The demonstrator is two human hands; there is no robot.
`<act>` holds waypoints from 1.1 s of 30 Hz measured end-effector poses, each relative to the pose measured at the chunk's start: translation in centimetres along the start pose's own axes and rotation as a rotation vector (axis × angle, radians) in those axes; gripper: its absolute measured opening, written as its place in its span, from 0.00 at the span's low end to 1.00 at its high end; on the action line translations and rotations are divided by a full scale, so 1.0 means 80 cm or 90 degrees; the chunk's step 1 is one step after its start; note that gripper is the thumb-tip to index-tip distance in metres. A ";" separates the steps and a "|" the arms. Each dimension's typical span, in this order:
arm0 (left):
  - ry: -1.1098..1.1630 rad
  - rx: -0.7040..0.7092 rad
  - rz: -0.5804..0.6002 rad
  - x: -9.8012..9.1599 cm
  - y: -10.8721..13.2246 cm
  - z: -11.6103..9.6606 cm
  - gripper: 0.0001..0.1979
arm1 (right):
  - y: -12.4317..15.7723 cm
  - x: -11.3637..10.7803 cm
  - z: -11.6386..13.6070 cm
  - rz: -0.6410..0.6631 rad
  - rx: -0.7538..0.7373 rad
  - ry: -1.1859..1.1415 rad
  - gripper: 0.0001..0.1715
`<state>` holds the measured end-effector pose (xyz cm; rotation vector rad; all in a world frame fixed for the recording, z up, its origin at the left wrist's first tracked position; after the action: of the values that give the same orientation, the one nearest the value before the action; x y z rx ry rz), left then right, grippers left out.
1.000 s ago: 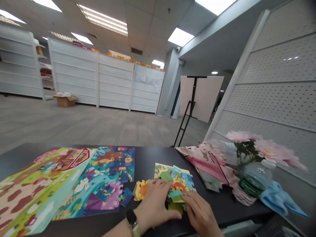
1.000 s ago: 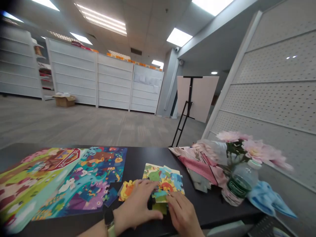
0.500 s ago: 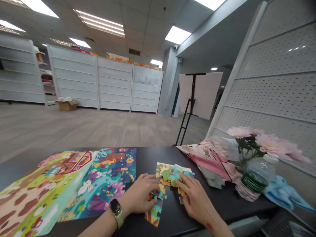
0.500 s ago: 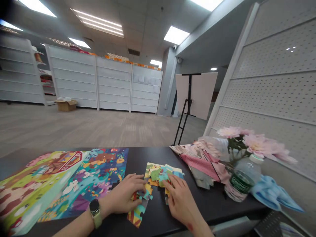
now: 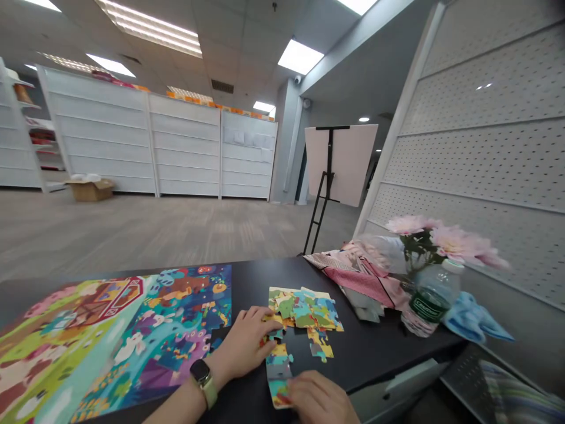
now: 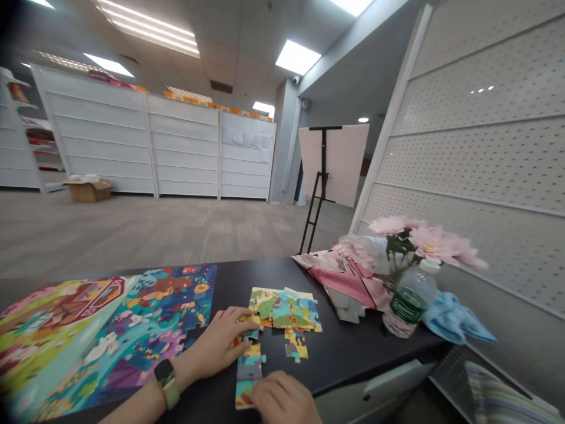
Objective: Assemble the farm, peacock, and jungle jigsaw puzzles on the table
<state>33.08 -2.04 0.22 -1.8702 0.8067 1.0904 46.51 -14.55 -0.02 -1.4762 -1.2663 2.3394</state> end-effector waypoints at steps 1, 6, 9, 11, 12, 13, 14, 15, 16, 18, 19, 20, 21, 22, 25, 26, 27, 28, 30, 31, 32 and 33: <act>0.003 0.000 -0.002 0.001 0.000 -0.001 0.17 | -0.011 -0.011 -0.004 -0.002 0.024 -0.018 0.14; 0.003 -0.009 -0.019 0.001 0.005 -0.004 0.17 | -0.057 -0.042 -0.029 -0.105 0.089 -0.059 0.19; -0.014 -0.035 -0.029 -0.009 0.008 0.002 0.14 | -0.071 -0.033 -0.056 -0.024 0.141 -0.020 0.16; -0.021 -0.081 -0.037 -0.016 0.004 0.012 0.07 | -0.072 -0.020 -0.081 0.108 0.162 0.006 0.15; -0.018 -0.107 -0.040 -0.019 -0.001 0.018 0.06 | -0.072 -0.015 -0.098 0.152 0.186 0.032 0.16; -0.011 -0.130 -0.040 -0.020 -0.009 0.025 0.08 | -0.074 -0.013 -0.118 0.170 0.221 0.068 0.18; -0.002 -0.147 -0.036 -0.020 -0.020 0.032 0.11 | -0.078 -0.012 -0.141 0.161 0.277 0.116 0.20; 0.009 -0.160 -0.029 -0.019 -0.033 0.039 0.15 | -0.082 -0.012 -0.164 0.147 0.336 0.169 0.23; 0.019 -0.168 -0.016 -0.016 -0.048 0.046 0.21 | -0.087 -0.008 -0.183 0.141 0.372 0.204 0.26; 0.046 -0.190 0.026 -0.007 -0.078 0.060 0.38 | -0.097 0.005 -0.206 0.147 0.405 0.245 0.31; 0.059 -0.203 0.049 -0.002 -0.092 0.067 0.45 | -0.101 0.014 -0.212 0.154 0.410 0.257 0.32; 0.070 -0.219 0.070 0.002 -0.105 0.074 0.50 | -0.103 0.022 -0.216 0.160 0.417 0.269 0.33; 0.083 -0.237 0.087 0.004 -0.115 0.081 0.52 | -0.104 0.029 -0.218 0.163 0.426 0.282 0.32; 0.097 -0.254 0.099 0.006 -0.123 0.087 0.52 | -0.105 0.035 -0.218 0.164 0.435 0.294 0.32; 0.163 -0.277 0.097 0.009 -0.137 0.101 0.43 | -0.107 0.043 -0.219 0.159 0.460 0.319 0.30; 0.191 -0.275 0.083 0.010 -0.138 0.103 0.42 | -0.109 0.043 -0.220 0.157 0.467 0.322 0.29; 0.218 -0.270 0.062 0.010 -0.139 0.106 0.41 | -0.111 0.042 -0.221 0.155 0.471 0.323 0.28; 0.247 -0.265 0.035 0.010 -0.137 0.107 0.40 | -0.114 0.041 -0.222 0.153 0.472 0.320 0.27; 0.304 -0.260 -0.028 0.011 -0.131 0.111 0.36 | -0.119 0.038 -0.225 0.153 0.476 0.304 0.25; 0.335 -0.260 -0.062 0.011 -0.127 0.113 0.33 | -0.120 0.036 -0.228 0.154 0.480 0.292 0.24; 0.366 -0.259 -0.098 0.010 -0.121 0.115 0.30 | -0.121 0.033 -0.232 0.153 0.487 0.281 0.23; 0.397 -0.258 -0.134 0.009 -0.115 0.116 0.27 | -0.121 0.031 -0.237 0.150 0.498 0.271 0.21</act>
<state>37.40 10.32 -0.26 -2.6344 0.7296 0.5576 56.93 4.08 1.42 -1.7103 -0.0477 2.0712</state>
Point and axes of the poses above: each hand's wrist, its own y-axis away from the middle knuckle, its own x-axis out of the palm, z = x × y, the point moved 6 cm from there along -y, towards the middle knuckle, and after that the axes turned 15 degrees about x, right-handed, at the moved point
